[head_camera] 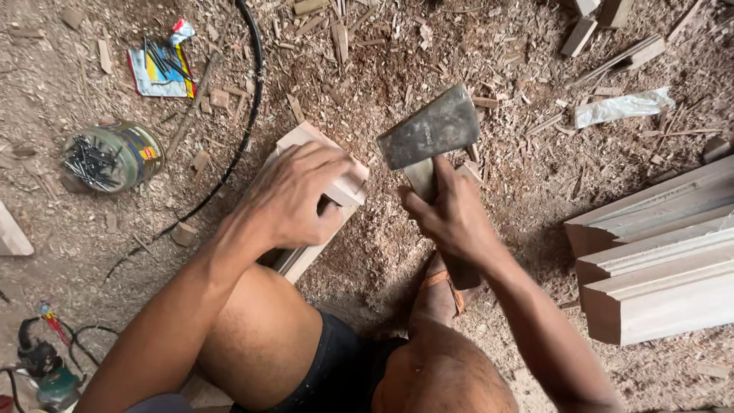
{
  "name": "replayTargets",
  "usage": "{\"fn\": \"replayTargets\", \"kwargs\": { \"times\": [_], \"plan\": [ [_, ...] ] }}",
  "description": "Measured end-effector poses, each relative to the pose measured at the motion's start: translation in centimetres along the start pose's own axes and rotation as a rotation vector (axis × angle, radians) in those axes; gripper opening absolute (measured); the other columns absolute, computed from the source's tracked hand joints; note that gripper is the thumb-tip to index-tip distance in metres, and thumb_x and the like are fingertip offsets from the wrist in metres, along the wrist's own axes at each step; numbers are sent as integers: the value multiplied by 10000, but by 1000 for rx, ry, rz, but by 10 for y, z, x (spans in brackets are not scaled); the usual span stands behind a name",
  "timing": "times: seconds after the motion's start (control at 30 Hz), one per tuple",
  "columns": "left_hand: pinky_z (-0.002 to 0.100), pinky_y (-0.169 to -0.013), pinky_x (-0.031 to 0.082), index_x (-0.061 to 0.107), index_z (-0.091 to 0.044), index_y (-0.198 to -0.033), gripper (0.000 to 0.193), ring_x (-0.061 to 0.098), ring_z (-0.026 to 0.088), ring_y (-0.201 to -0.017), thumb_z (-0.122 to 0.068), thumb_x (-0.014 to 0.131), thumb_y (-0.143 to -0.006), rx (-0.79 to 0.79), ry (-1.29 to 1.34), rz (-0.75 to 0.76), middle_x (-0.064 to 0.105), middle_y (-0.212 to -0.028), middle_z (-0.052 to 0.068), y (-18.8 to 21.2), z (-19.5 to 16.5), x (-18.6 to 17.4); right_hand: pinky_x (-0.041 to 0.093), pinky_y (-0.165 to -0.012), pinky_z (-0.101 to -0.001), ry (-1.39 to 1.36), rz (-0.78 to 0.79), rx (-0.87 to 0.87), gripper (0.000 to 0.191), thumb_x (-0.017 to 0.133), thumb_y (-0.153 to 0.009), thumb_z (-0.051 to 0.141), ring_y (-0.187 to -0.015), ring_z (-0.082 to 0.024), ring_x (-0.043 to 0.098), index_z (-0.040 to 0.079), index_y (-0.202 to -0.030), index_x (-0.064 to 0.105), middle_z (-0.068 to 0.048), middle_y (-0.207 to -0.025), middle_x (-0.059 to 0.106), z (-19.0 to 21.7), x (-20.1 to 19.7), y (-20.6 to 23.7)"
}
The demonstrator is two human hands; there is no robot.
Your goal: The person sits on the workshop floor and hammers nails into wooden frame assemblies using a small hatchet-style hammer. They hold each frame steady with one hand, drive nails at the corners, reposition the frame, and set it aside while reaching for the next piece.
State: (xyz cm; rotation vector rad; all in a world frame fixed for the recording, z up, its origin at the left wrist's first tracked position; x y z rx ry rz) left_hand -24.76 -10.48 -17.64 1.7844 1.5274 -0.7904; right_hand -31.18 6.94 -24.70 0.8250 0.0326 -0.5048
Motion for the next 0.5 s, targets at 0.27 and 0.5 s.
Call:
{"fn": "replayTargets", "kwargs": {
  "times": [0.27,0.5],
  "plan": [
    [568,-1135,327,761,-118,-1035,412,578,264,-1143,-68,731,-627,-38,-321,368,691,-1217,31,19,26,39,560,-548,-325,-17,-127,-190,360,811,-895,282,-636,-172,662,-1,-1036,639,-137,-823,741,14,39,8],
    [393,-1073,450,749,-153,-1034,205,629,196,-1097,14,703,-923,54,-387,199,743,-1143,31,30,67,73,616,-666,-332,-71,-223,-215,413,839,-885,319,-771,-164,738,-9,-1074,676,-116,-941,786,27,47,16]
  ]
}}
Point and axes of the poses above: each hand's wrist, its own y-axis away from the middle knuckle, its own x-axis out of the palm, z = x × y, the point moved 9 cm from there along -y, towards the middle knuckle
